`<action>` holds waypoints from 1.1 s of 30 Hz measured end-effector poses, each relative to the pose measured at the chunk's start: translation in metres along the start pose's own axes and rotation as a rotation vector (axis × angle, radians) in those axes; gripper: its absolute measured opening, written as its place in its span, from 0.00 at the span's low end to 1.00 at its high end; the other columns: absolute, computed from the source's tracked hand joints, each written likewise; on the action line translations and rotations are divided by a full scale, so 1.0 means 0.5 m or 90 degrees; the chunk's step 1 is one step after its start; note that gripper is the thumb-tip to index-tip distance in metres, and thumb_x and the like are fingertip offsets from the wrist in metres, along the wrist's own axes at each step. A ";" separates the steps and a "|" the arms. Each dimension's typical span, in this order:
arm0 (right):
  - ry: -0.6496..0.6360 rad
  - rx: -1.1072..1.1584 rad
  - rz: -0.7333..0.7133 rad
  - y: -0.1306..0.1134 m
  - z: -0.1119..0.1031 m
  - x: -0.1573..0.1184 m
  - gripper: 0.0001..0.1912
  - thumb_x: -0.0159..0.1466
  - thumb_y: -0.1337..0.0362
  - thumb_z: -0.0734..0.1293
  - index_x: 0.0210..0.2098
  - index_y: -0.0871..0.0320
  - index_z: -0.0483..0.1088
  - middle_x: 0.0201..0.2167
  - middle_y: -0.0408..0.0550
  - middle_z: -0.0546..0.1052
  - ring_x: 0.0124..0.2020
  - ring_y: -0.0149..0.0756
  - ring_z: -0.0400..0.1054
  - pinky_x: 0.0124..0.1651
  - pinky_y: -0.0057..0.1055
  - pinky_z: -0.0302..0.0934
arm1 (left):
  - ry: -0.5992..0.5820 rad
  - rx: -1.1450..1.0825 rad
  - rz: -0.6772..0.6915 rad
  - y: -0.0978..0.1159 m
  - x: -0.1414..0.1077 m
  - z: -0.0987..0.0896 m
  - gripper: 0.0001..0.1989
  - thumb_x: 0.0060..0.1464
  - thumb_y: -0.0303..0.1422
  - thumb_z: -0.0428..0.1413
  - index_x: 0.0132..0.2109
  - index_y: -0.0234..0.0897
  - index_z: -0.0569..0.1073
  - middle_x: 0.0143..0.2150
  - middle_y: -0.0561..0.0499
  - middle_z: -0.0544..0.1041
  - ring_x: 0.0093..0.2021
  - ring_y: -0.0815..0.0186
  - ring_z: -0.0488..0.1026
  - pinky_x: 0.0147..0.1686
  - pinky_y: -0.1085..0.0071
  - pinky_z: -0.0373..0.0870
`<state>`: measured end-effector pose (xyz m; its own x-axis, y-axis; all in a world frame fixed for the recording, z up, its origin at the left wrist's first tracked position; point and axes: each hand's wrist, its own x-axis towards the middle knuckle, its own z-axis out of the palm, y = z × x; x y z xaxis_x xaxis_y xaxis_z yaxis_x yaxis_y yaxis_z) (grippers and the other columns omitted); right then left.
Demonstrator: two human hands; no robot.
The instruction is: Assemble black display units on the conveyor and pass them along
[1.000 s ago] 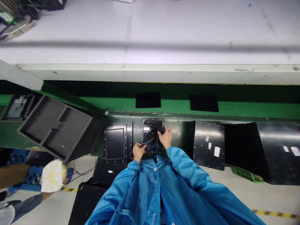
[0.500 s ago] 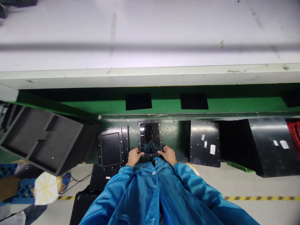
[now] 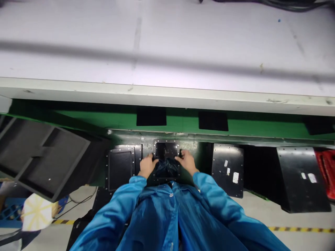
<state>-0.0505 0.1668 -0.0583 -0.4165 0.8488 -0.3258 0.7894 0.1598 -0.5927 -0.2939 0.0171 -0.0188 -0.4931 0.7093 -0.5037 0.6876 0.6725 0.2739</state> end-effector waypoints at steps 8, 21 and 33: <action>0.022 0.028 -0.108 -0.051 -0.037 0.211 0.19 0.61 0.50 0.74 0.45 0.54 0.75 0.44 0.49 0.75 0.37 0.39 0.70 0.46 0.37 0.68 | 0.104 -0.177 0.048 0.066 0.200 -0.080 0.17 0.59 0.43 0.68 0.53 0.44 0.78 0.53 0.46 0.77 0.49 0.59 0.77 0.51 0.67 0.70; 0.068 -0.128 -0.090 -0.092 -0.035 0.178 0.21 0.71 0.47 0.63 0.49 0.56 0.74 0.43 0.54 0.78 0.43 0.45 0.72 0.47 0.36 0.62 | 0.216 -0.246 0.032 0.060 0.102 -0.075 0.18 0.67 0.40 0.59 0.60 0.41 0.76 0.58 0.40 0.74 0.57 0.55 0.74 0.58 0.63 0.68; -0.216 0.068 -0.216 -0.273 0.132 -0.066 0.11 0.68 0.58 0.64 0.38 0.52 0.79 0.40 0.46 0.85 0.43 0.42 0.79 0.50 0.35 0.69 | 0.191 -0.273 -0.545 -0.370 -0.209 -0.059 0.48 0.51 0.60 0.66 0.67 0.31 0.66 0.62 0.27 0.75 0.65 0.39 0.72 0.60 0.51 0.68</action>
<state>-0.1742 0.0837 -0.0153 -0.7798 0.5428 -0.3119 0.5402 0.3317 -0.7734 -0.3853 -0.1749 0.0075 -0.8867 -0.0643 -0.4578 -0.1820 0.9588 0.2179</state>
